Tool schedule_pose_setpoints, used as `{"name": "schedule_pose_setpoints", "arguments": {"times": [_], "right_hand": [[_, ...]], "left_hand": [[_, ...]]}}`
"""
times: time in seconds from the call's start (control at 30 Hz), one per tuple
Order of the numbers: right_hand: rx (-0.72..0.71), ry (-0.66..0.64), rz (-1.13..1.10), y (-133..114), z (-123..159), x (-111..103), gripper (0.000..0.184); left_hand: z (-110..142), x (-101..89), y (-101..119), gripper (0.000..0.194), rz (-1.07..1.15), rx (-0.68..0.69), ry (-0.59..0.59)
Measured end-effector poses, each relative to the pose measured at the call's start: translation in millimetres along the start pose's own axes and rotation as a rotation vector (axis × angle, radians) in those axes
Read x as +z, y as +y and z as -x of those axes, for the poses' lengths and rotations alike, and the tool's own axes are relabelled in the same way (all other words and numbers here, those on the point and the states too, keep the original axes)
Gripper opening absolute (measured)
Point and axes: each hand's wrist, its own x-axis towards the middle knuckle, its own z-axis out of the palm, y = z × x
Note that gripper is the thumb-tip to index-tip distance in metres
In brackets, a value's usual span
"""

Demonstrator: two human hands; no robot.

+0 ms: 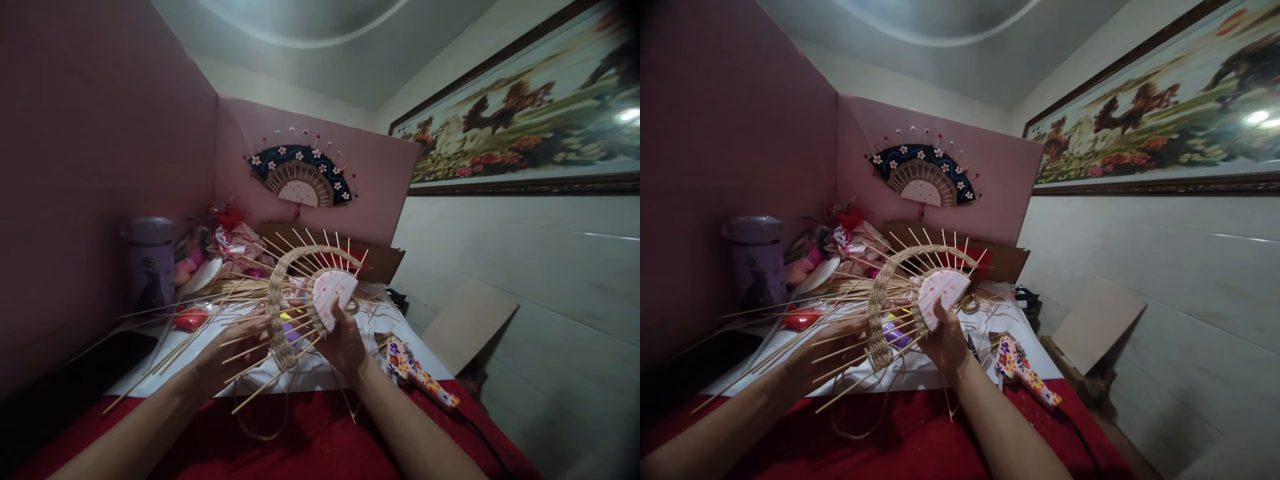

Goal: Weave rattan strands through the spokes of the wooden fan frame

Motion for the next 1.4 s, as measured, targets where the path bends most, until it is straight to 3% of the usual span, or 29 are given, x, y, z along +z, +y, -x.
{"name": "schedule_pose_setpoints", "arguments": {"times": [0.27,0.47,0.63,0.87,1.07,1.23,1.4], "right_hand": [[0.017,0.044,-0.013,-3.2,-2.6,-4.0,0.028],[-0.053,0.055,-0.052,-5.3,-4.4,-11.3,0.031],[-0.058,0.052,-0.057,-6.3,-3.9,-11.3,0.030],[-0.036,0.048,-0.052,-7.6,-4.6,-14.9,0.030],[-0.063,0.083,-0.073,-7.6,-6.4,-16.8,0.029],[-0.072,0.117,-0.108,-9.2,-6.4,-16.3,0.030],[-0.068,0.148,-0.128,-11.1,-7.6,-19.0,0.033]], "left_hand": [[0.9,1.2,3.7,0.014,0.128,-0.058,0.011],[0.9,2.0,5.7,0.044,0.095,-0.022,-0.023],[1.8,7.0,5.7,0.038,-0.092,0.031,-0.028],[-6.5,9.3,4.5,0.016,-0.411,0.278,0.037],[-17.0,-2.0,1.5,0.010,-0.657,0.645,0.041],[-24.0,-17.4,2.2,0.012,-0.765,0.759,0.218],[-19.8,-21.1,8.6,0.014,-1.049,0.917,0.372]]}}
